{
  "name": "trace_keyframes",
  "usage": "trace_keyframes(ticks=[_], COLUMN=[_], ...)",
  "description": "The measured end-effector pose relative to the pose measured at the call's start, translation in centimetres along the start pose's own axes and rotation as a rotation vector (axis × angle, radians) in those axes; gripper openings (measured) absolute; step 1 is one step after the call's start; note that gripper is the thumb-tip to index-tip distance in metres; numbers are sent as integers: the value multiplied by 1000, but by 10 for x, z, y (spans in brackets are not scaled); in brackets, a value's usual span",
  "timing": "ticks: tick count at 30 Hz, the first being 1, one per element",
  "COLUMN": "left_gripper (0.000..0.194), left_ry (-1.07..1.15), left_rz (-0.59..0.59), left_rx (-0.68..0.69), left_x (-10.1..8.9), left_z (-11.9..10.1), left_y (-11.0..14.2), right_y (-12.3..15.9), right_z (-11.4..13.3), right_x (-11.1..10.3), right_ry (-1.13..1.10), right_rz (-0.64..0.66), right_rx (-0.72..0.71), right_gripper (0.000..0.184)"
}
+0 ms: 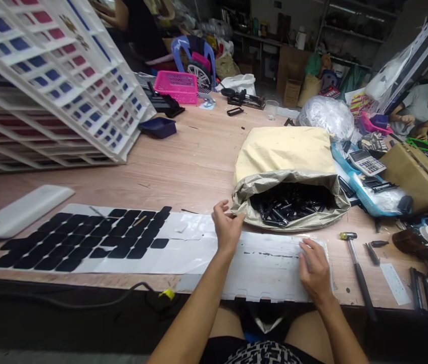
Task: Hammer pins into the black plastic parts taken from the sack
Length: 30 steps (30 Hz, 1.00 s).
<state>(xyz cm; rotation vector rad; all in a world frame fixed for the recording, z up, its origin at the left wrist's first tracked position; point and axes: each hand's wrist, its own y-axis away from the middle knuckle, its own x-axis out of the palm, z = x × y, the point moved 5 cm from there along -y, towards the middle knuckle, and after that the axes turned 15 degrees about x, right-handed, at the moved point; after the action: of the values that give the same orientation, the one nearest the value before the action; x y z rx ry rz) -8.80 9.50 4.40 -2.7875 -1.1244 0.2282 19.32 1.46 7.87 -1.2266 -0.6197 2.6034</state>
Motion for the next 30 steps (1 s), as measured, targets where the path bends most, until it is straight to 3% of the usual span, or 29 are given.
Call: trace_keyframes(ticks=[2,3,5,8,10,12,14,16,18,20,22,24,27,30], left_gripper=[49,41,24,17,19,16,9,17,21,18,17,18,14,11], left_ry=[-208,-268,-363,-647,-840,-918,-835,-620,-410,-287,-223,-185,-210,-237], left_rz=[-45,18,298,687,781,801,743,623,520,500,571,735,993,1070], left_rx=[325,442,558,509,412,307,224,215,316,460,549,591,640,657], left_x=[-6,0,23,63,80,90,94,89,79,65,55,50,52,54], left_z=[-28,-40,-56,-59,-54,-48,-44,-45,-53,-64,-70,-68,-49,-26], left_y=[7,10,13,14,11,7,3,0,1,11,31,60,103,123], right_y=[9,13,20,29,33,34,35,34,33,33,34,35,34,32], right_z=[-24,-38,-66,-99,-109,-110,-107,-104,-102,-102,-102,-104,-110,-120], right_x=[-30,-44,-70,-92,-95,-89,-82,-79,-79,-79,-80,-81,-85,-93], right_ry=[106,180,337,512,597,700,796,848,865,868,862,844,761,639], right_rz=[-121,-188,-304,-398,-386,-323,-257,-232,-236,-241,-245,-249,-250,-178], right_rx=[25,55,148,294,376,441,491,524,546,557,564,578,663,819], right_gripper=[30,27,24,27,31,35,38,37,35,34,33,34,34,30])
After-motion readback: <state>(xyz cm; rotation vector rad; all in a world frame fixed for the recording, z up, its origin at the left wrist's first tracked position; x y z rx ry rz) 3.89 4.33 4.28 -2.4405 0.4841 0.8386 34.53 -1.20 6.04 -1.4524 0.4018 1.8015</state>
